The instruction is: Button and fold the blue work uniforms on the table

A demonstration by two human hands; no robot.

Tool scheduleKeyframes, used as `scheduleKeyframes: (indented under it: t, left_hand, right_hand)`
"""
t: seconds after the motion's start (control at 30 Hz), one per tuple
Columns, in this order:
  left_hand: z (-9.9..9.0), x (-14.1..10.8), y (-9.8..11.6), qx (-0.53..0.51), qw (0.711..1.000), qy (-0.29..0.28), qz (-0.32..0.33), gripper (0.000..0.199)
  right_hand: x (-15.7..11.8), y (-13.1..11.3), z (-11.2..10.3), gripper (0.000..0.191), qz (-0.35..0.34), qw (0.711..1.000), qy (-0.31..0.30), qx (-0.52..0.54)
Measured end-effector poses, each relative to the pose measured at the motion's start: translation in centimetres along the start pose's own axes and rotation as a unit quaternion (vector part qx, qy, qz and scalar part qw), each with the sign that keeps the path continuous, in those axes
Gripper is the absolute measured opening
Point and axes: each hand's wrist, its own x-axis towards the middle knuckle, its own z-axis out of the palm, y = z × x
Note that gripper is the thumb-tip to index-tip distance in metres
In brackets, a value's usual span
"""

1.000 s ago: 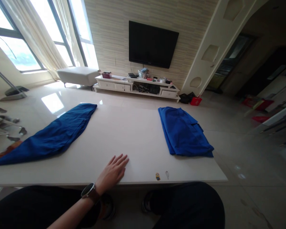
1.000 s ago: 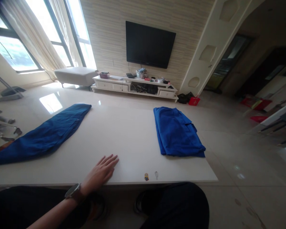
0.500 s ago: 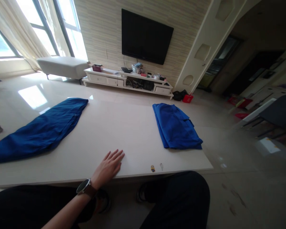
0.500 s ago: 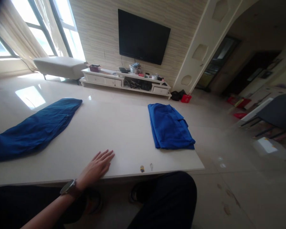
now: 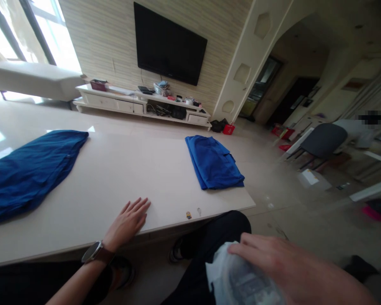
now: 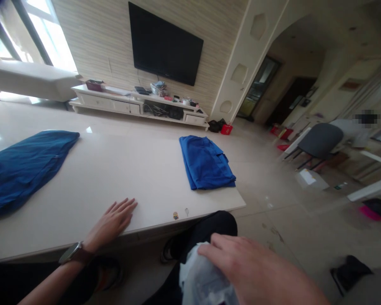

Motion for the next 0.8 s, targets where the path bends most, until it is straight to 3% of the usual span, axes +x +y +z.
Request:
scheduleKeyframes:
  t: [0.1,0.2,0.43,0.8]
  left_hand:
    - [0.0,0.0,-0.1,0.003,1.000,-0.001,0.002,0.051]
    - [-0.2,0.0,0.0,0.005,1.000,-0.009,-0.001,0.051]
    - [-0.3,0.1,0.2,0.009,1.000,-0.023,-0.008,0.052]
    - [-0.6,0.1,0.4,-0.004,0.999,-0.029,-0.015,0.052]
  right_hand:
    - [3.7,-4.8,-2.6,0.048,-0.063,0.996,-0.001,-0.056]
    - [5.6,-7.2,-3.7,0.029,-0.109,0.988,0.020,-0.104]
    - [6.2,-7.7,-4.2,0.014,-0.216,0.967,0.052,-0.127]
    - [6.3,-8.3,-4.4,0.016,-0.243,0.955,0.085,-0.147]
